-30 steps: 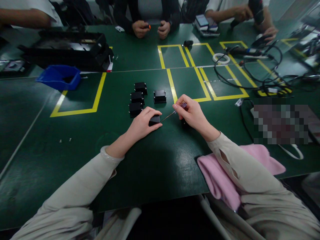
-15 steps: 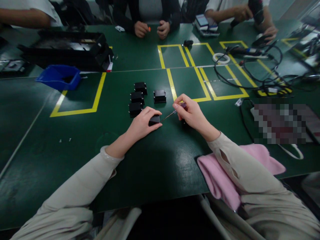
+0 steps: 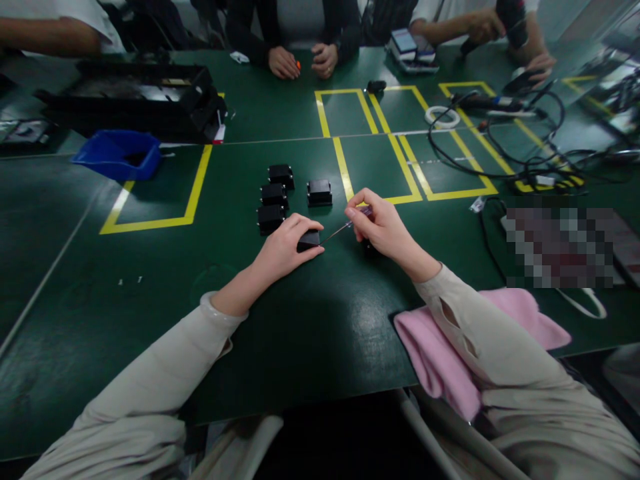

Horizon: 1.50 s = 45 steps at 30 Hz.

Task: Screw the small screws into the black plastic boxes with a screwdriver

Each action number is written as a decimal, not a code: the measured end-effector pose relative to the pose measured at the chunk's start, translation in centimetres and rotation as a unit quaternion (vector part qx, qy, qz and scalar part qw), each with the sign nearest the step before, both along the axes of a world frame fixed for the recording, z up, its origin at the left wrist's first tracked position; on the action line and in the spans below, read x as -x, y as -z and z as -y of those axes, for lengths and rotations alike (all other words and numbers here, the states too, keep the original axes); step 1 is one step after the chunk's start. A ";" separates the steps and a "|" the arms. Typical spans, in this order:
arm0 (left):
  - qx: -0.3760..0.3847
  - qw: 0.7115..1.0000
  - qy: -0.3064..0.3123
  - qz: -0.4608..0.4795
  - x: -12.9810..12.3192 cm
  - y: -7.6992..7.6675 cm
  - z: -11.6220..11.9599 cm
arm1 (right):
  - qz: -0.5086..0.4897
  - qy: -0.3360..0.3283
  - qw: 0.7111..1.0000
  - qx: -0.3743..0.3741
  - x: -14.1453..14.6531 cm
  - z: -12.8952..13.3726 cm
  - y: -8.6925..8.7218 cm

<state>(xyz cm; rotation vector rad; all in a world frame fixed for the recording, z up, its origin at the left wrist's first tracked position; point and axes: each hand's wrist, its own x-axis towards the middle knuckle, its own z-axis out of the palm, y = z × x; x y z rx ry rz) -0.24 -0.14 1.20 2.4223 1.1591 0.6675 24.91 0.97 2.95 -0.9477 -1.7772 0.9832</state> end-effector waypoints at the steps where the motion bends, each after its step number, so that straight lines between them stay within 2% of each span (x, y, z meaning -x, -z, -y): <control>1: 0.000 1.000 0.000 0.001 0.0 0.0 0.0 | -0.004 -0.003 1.000 0.000 0.0 0.0 0.0; 21: -0.005 1.000 0.002 0.000 0.0 0.1 -0.1 | 0.001 0.013 1.000 -0.010 0.1 0.1 0.1; 30: -0.002 1.000 0.003 0.001 0.1 0.0 0.0 | -0.017 -0.039 0.999 0.005 -0.1 0.0 -0.2; 39: -0.006 1.000 0.003 0.001 0.0 0.1 0.0 | -0.012 -0.005 1.000 0.004 0.1 0.0 0.2; 45: -0.003 1.000 0.003 -0.001 0.0 0.0 0.0 | -0.014 -0.002 1.000 -0.024 -0.1 0.1 0.2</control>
